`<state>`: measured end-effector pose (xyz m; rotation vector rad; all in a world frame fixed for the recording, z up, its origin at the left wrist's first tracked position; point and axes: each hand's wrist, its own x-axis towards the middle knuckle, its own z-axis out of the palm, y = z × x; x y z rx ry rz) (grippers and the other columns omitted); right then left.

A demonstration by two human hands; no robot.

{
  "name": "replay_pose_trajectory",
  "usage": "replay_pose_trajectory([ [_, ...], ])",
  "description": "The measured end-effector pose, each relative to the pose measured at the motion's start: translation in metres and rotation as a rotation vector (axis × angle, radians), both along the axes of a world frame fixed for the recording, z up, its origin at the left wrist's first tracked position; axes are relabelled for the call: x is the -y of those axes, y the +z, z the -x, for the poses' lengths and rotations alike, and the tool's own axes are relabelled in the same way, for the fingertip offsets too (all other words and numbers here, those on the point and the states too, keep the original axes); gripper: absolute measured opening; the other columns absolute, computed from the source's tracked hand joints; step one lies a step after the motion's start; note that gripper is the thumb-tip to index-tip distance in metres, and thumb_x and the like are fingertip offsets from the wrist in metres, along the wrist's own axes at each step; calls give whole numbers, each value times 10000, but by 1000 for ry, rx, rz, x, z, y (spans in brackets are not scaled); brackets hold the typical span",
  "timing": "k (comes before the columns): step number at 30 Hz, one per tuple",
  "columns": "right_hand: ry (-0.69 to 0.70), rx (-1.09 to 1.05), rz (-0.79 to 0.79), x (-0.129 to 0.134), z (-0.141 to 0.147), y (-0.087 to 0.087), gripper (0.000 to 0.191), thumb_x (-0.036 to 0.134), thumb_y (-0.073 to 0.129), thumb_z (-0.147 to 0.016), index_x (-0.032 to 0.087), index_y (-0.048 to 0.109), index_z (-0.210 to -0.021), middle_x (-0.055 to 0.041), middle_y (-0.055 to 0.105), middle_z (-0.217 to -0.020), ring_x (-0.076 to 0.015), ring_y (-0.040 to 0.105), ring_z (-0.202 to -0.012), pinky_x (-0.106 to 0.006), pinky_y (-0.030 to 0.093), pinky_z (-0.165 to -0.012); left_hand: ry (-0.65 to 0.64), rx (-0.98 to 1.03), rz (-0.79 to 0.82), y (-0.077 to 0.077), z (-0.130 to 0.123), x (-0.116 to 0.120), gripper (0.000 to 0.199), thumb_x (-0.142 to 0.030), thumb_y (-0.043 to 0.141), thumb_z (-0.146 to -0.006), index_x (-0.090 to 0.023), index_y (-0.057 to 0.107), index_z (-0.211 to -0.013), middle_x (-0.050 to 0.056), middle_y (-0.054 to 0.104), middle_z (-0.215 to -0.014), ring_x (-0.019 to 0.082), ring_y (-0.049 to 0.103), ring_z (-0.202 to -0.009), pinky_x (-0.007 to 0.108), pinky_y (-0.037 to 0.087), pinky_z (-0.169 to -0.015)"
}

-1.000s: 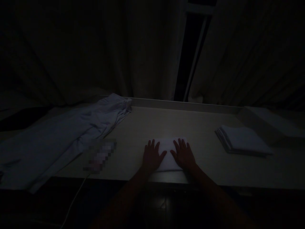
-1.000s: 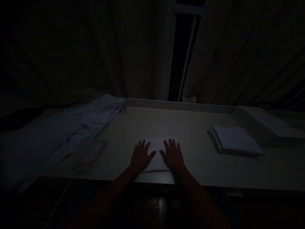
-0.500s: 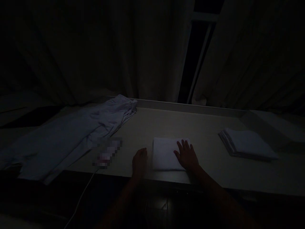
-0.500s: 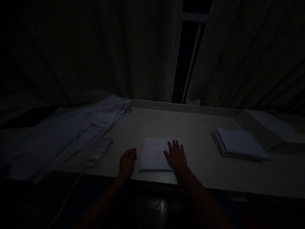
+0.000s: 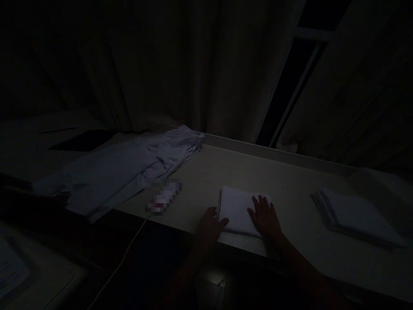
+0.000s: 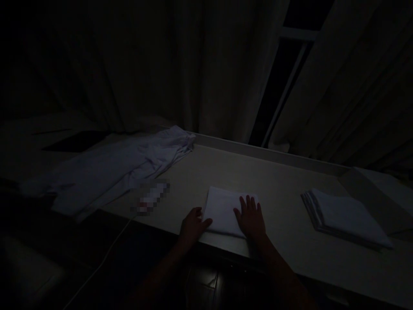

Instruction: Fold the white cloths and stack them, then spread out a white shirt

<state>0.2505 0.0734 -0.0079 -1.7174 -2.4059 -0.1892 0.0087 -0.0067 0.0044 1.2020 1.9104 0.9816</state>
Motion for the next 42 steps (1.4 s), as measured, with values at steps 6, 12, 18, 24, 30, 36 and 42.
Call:
replay_pose_trajectory([
  [6,-45,49,32,0,2,0,680,590,229,-968,185,265,-1514,-131,215,-1574,-312,117,-1455,-547,82,-1139,-17,28,70,7,-6,-5,563,-369,746,-703,-163,514,-1172,111,680,-1122,191,659,-969,262,471,-805],
  [12,-44,28,48,0,2,0,695,611,181,-962,201,258,-1517,-113,202,-1581,-305,113,-1457,-533,75,-1142,-37,63,92,7,-7,-25,510,-395,783,-657,-145,573,-1048,129,691,-1073,226,664,-938,269,461,-738],
  [18,-48,40,42,0,3,1,694,609,193,-961,195,267,-1514,-118,212,-1577,-303,121,-1456,-528,66,-1144,1,121,57,4,-1,-41,478,-394,743,-707,-119,555,-1050,154,682,-1059,222,665,-917,280,461,-735],
  [24,-49,33,46,1,3,3,696,608,197,-961,189,273,-1511,-126,215,-1575,-311,113,-1456,-541,59,-1143,8,241,-7,0,2,-37,433,-315,732,-719,-159,512,-1057,64,700,-878,165,673,-741,253,468,-639],
  [30,-40,28,59,3,5,7,687,603,188,-965,195,268,-1513,-119,201,-1580,-304,102,-1459,-541,63,-1144,71,294,-44,-6,3,-37,405,-302,791,-653,-171,539,-943,28,675,-764,167,658,-697,260,467,-626],
  [36,-56,23,69,2,4,5,690,605,183,-962,199,269,-1513,-111,205,-1580,-300,93,-1461,-537,59,-1148,91,324,-89,-13,2,-39,380,-274,779,-665,-176,556,-957,28,684,-787,161,663,-691,256,473,-610],
  [42,-48,32,53,2,5,4,698,616,163,-961,199,276,-1510,-113,216,-1577,-296,112,-1458,-531,51,-1148,153,253,-114,-23,4,-36,404,-214,751,-669,-182,537,-1010,50,689,-914,157,670,-764,257,480,-660],
])
